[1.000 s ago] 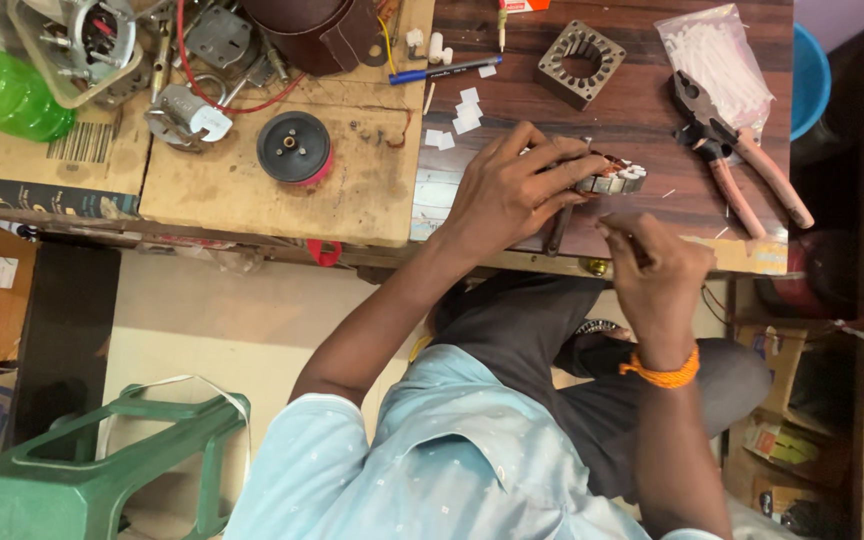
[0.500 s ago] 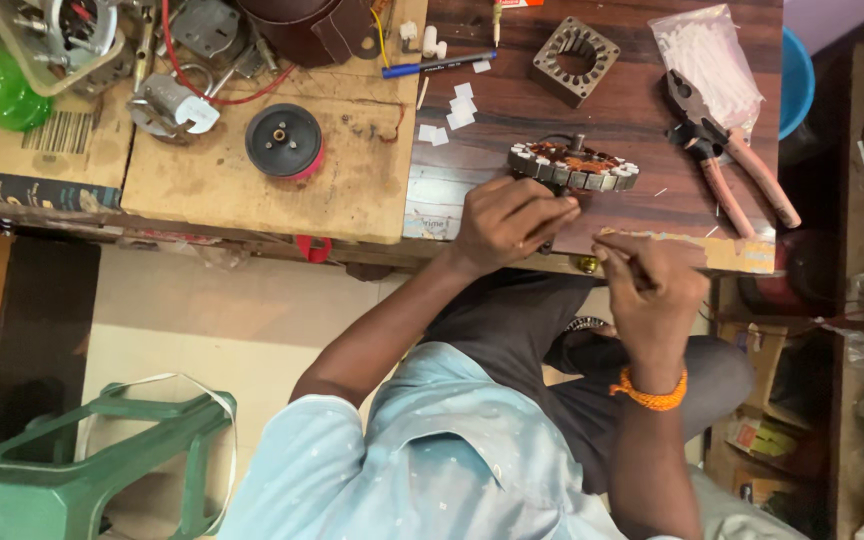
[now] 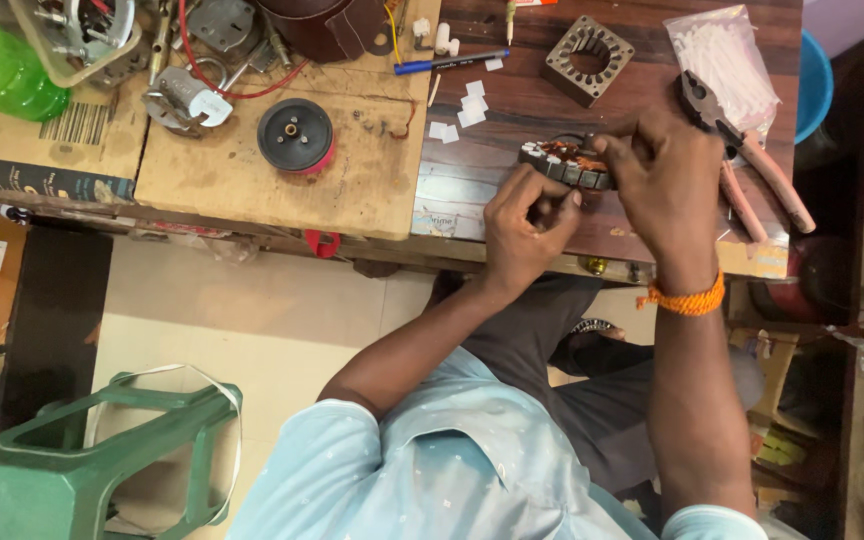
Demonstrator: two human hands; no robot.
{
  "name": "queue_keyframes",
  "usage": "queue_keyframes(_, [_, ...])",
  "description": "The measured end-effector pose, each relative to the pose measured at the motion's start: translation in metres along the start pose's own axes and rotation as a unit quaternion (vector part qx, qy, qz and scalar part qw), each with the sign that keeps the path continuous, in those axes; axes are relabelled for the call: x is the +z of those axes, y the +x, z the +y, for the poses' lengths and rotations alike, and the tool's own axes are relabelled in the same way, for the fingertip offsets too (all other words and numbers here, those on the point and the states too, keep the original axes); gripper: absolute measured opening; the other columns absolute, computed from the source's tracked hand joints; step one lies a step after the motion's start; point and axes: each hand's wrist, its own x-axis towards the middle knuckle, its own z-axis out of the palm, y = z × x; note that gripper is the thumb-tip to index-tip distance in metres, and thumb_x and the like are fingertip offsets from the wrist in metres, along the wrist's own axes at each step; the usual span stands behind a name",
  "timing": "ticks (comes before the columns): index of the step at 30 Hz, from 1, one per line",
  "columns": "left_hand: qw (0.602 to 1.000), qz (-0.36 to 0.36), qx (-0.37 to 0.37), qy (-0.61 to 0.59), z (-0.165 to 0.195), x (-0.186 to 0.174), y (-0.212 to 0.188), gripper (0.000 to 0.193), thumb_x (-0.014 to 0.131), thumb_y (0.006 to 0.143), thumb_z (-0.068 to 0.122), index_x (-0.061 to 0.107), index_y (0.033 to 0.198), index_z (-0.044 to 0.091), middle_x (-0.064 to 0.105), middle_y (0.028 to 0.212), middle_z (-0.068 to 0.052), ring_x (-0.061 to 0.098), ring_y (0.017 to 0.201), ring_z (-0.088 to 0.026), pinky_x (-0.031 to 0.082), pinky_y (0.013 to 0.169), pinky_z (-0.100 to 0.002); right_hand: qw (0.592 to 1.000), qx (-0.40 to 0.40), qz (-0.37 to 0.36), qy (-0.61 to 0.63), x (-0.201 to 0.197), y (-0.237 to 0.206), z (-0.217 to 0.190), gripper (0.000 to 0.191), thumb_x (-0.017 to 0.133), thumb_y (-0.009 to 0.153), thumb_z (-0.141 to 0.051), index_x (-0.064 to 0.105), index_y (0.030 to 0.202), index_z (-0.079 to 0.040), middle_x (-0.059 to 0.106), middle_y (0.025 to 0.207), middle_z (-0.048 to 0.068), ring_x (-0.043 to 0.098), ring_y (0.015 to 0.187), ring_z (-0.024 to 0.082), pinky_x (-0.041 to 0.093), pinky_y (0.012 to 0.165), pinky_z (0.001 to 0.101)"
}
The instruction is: The person sits at a workbench and works on an electric motor armature, holding the rotor with one hand while fitting and pressing copper winding components into place around it by hand. They rotate the armature to reach different sides and continue seating the windings throughout the clip.
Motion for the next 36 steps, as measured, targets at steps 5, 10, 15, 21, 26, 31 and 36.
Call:
queue_keyframes(5, [0.976, 0.012, 0.147, 0.162, -0.001, -0.004, 0.005, 0.018, 0.080, 0.085, 0.009, 0.064, 0.091, 0.010, 0.055, 0.084, -0.003, 0.054, 0.084, -0.022, 0.045, 0.077, -0.038, 0.998, 0.055, -0.001, 0.034, 0.006, 0.012, 0.020, 0.007, 0.081, 0.096, -0.005, 0.078, 0.100, -0.001, 0.053, 0.063, 0.003, 0.040, 0.057, 0.009, 0.032, 0.051, 0.0303])
queue_keyframes(10, [0.936, -0.036, 0.291, 0.195, 0.000, -0.018, 0.022, 0.034, 0.082, 0.088, 0.023, 0.066, 0.118, 0.017, 0.063, 0.113, -0.001, 0.058, 0.110, -0.023, 0.043, 0.093, -0.041, 0.999, 0.002, 0.037, -0.003, -0.007, 0.001, 0.043, 0.010, 0.079, 0.095, 0.001, 0.080, 0.105, -0.001, 0.068, 0.082, -0.002, 0.051, 0.066, 0.003, 0.039, 0.057, 0.0247])
queue_keyframes(15, [0.921, -0.170, 0.298, 0.186, -0.009, -0.025, 0.050, 0.044, 0.082, 0.095, 0.027, 0.066, 0.136, 0.023, 0.066, 0.124, 0.006, 0.060, 0.113, -0.019, 0.045, 0.097, -0.037, 0.990, 0.119, 0.024, 0.073, -0.040, -0.042, 0.037, 0.010, 0.079, 0.099, -0.001, 0.079, 0.108, -0.003, 0.068, 0.084, 0.005, 0.051, 0.071, 0.005, 0.038, 0.061, 0.0261])
queue_keyframes(21, [0.934, -0.193, 0.242, 0.178, -0.012, -0.021, 0.045, 0.043, 0.081, 0.091, 0.027, 0.067, 0.131, 0.023, 0.066, 0.124, 0.005, 0.062, 0.116, -0.020, 0.042, 0.096, -0.039, 0.986, 0.123, -0.032, 0.112, -0.042, -0.085, 0.008, 0.013, 0.073, 0.093, 0.002, 0.078, 0.104, -0.004, 0.075, 0.087, 0.006, 0.059, 0.069, 0.008, 0.046, 0.062, 0.0276])
queue_keyframes(26, [0.932, -0.170, 0.275, 0.164, -0.012, -0.021, 0.041, 0.042, 0.080, 0.089, 0.030, 0.067, 0.129, 0.022, 0.062, 0.130, 0.003, 0.056, 0.117, -0.023, 0.042, 0.101, -0.042, 0.998, 0.041, -0.013, 0.049, -0.003, -0.092, -0.002, 0.012, 0.076, 0.091, 0.000, 0.077, 0.102, -0.003, 0.075, 0.087, 0.012, 0.068, 0.068, 0.014, 0.052, 0.065, 0.0305])
queue_keyframes(31, [0.890, -0.116, 0.394, 0.200, -0.022, -0.027, 0.027, 0.032, 0.080, 0.083, 0.020, 0.076, 0.115, 0.024, 0.067, 0.115, 0.008, 0.058, 0.100, -0.019, 0.043, 0.092, -0.041, 0.998, 0.046, 0.006, 0.050, 0.008, -0.108, -0.006, 0.011, 0.077, 0.091, -0.002, 0.076, 0.101, -0.004, 0.073, 0.086, 0.013, 0.066, 0.065, 0.016, 0.050, 0.063, 0.0300])
queue_keyframes(36, [0.929, -0.114, 0.336, 0.107, -0.033, -0.016, 0.016, 0.021, 0.086, 0.090, 0.013, 0.074, 0.108, 0.011, 0.066, 0.097, 0.001, 0.066, 0.079, -0.017, 0.048, 0.070, -0.033, 0.998, 0.060, 0.021, 0.024, -0.021, -0.113, -0.006, 0.012, 0.076, 0.092, -0.004, 0.076, 0.104, -0.006, 0.071, 0.081, 0.010, 0.060, 0.061, 0.015, 0.046, 0.059, 0.0285])
